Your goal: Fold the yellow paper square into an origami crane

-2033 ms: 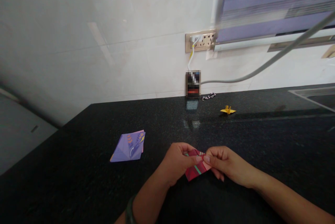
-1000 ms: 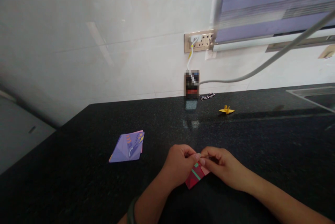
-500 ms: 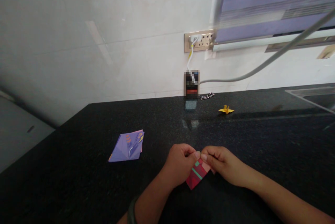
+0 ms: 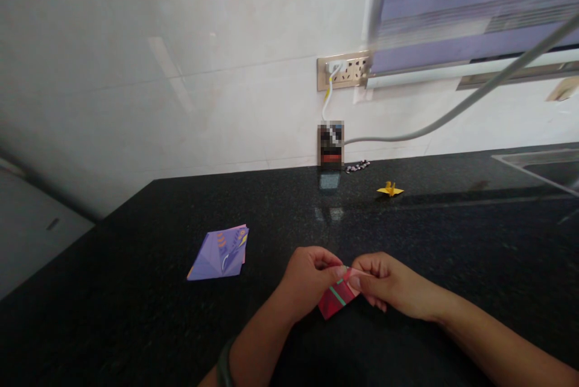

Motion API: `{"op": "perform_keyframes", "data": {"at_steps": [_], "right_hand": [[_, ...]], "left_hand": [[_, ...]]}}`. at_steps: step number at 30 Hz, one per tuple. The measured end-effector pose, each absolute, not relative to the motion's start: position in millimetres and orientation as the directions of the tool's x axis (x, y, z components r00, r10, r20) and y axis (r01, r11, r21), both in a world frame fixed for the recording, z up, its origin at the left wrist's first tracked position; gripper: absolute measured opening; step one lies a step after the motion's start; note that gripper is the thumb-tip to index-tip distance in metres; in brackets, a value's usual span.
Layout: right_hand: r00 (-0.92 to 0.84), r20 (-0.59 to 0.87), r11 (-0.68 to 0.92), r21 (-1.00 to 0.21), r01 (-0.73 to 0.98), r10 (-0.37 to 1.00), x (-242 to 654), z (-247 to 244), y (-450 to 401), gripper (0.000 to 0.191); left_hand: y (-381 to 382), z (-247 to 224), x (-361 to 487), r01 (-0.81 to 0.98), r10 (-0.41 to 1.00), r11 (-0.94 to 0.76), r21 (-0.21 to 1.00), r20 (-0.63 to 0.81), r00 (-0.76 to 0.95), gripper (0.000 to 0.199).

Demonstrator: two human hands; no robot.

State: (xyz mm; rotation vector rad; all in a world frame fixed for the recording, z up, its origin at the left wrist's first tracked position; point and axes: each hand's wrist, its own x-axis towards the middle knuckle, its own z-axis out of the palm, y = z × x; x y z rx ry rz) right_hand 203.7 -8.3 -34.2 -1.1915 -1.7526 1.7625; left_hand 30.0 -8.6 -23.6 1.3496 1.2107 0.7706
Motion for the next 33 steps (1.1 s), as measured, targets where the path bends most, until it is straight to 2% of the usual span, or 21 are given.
{"op": "perform_keyframes", "data": {"at_steps": [3,7,15,22,27,33], "right_hand": [[-0.562,-0.282,-0.153,-0.952,0.266,0.778,202.6,-36.6,-8.1,0.03],[-0.504,-0.227,-0.121,-0.965,0.235,0.833,200.4,-40.0,-7.1,0.029],[-0.472,-0.146,-0.001,-0.956,0.294,0.869,200.2,-33.7,-6.7,0.032],[-0.47,-0.187,-0.07,-0.964,0.255,0.863,203.5,-29.4,-4.2,0.028],[-0.431,-0.199,-0.105,-0.967,0.233,0.88,205.4,-32.1,-2.2,0.029],[-0.451,-0.204,-0.112,-0.969,0.222,0.869,204.5,-35.5,-4.3,0.028]], "left_hand": [[-8.8,-22.8,29.6,0.197,0.945,0.166,0.966,-0.213,0.249,0.016],[-8.5,-21.8,30.2,0.226,0.964,0.125,0.966,-0.172,0.204,0.013],[-9.0,-18.9,31.3,0.292,0.972,0.102,0.951,-0.159,0.175,0.011],[-9.8,-17.2,29.4,0.174,0.962,0.171,0.97,-0.202,0.181,0.009],[-9.6,-22.1,27.7,0.051,0.943,0.22,0.974,-0.226,0.243,0.02],[-9.4,-20.3,29.6,0.106,0.949,0.214,0.971,-0.233,0.214,0.019]]}}
